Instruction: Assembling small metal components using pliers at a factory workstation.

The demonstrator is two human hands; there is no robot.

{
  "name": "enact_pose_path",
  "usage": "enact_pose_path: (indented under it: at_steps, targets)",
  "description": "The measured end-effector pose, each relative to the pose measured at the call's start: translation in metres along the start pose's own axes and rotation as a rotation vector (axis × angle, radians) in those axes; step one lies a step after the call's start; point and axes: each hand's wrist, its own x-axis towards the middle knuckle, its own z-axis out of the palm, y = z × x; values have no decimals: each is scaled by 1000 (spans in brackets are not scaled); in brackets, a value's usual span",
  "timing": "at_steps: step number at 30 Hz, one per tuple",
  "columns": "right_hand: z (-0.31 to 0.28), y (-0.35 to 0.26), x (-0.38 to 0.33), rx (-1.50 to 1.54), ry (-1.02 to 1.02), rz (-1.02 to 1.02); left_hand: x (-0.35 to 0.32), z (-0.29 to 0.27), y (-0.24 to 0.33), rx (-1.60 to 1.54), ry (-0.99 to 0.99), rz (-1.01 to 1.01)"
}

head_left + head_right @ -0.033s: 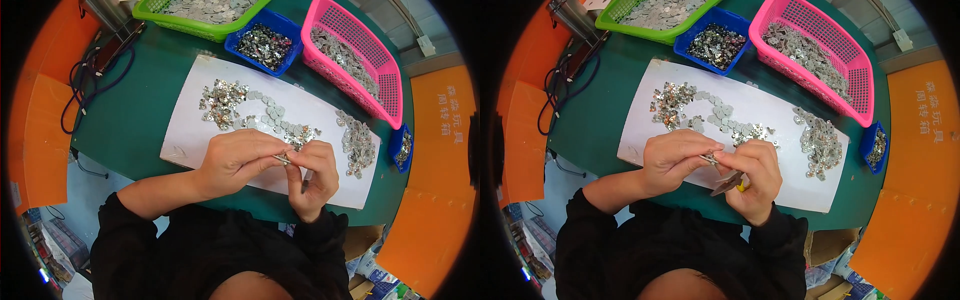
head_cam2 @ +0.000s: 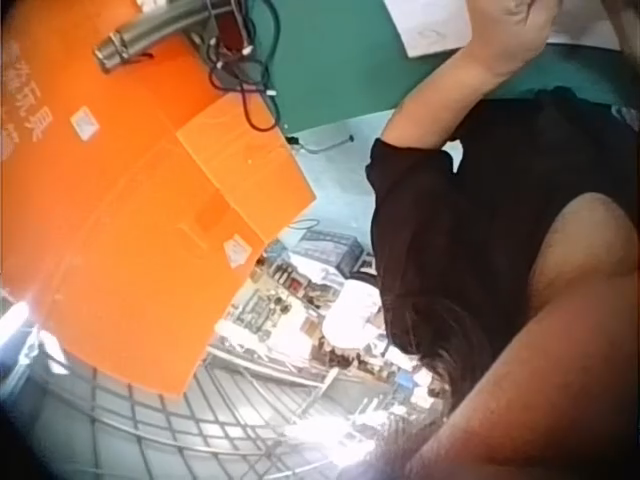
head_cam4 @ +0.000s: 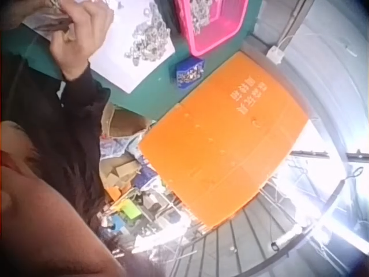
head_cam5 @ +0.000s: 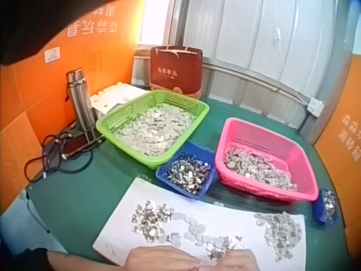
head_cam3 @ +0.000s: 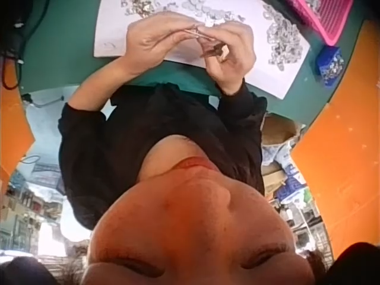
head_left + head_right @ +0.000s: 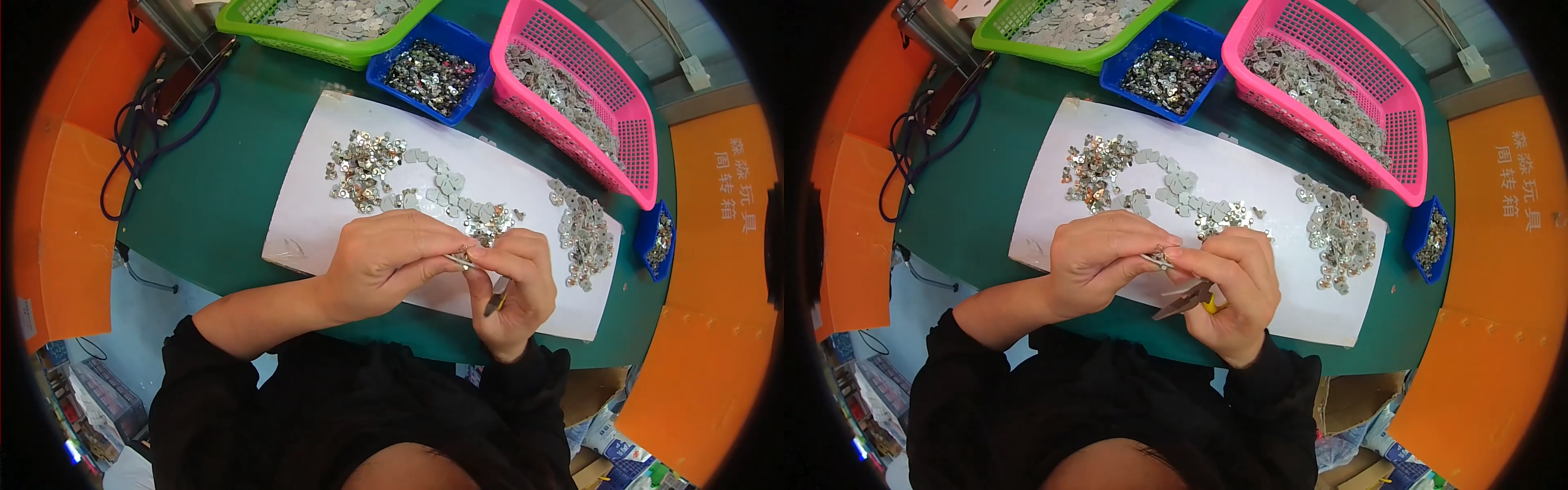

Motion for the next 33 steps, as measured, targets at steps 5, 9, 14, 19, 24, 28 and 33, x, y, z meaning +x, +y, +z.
enact_pose_path:
  at_steps: [5,9,14,19,24,28,33]
  targets:
    - [-33,-10,13,-516,-61,-138,4,-7,0,13,-19,105]
    - [-45,-16,16,-781,-145,-256,4,-6,1,6,-27,122]
    - [-54,-18,19,-898,-187,-365,3,-5,2,44,-35,165]
    - [-58,-19,18,-954,-242,-374,2,-4,2,114,-21,173]
    - [-60,-31,24,-891,-344,-260,3,-5,3,112,-34,191]
    - [-56,-21,26,-565,-464,16,1,-5,1,-71,-79,-58]
    - [-60,-8,25,195,-632,675,-1,1,0,-331,10,-388]
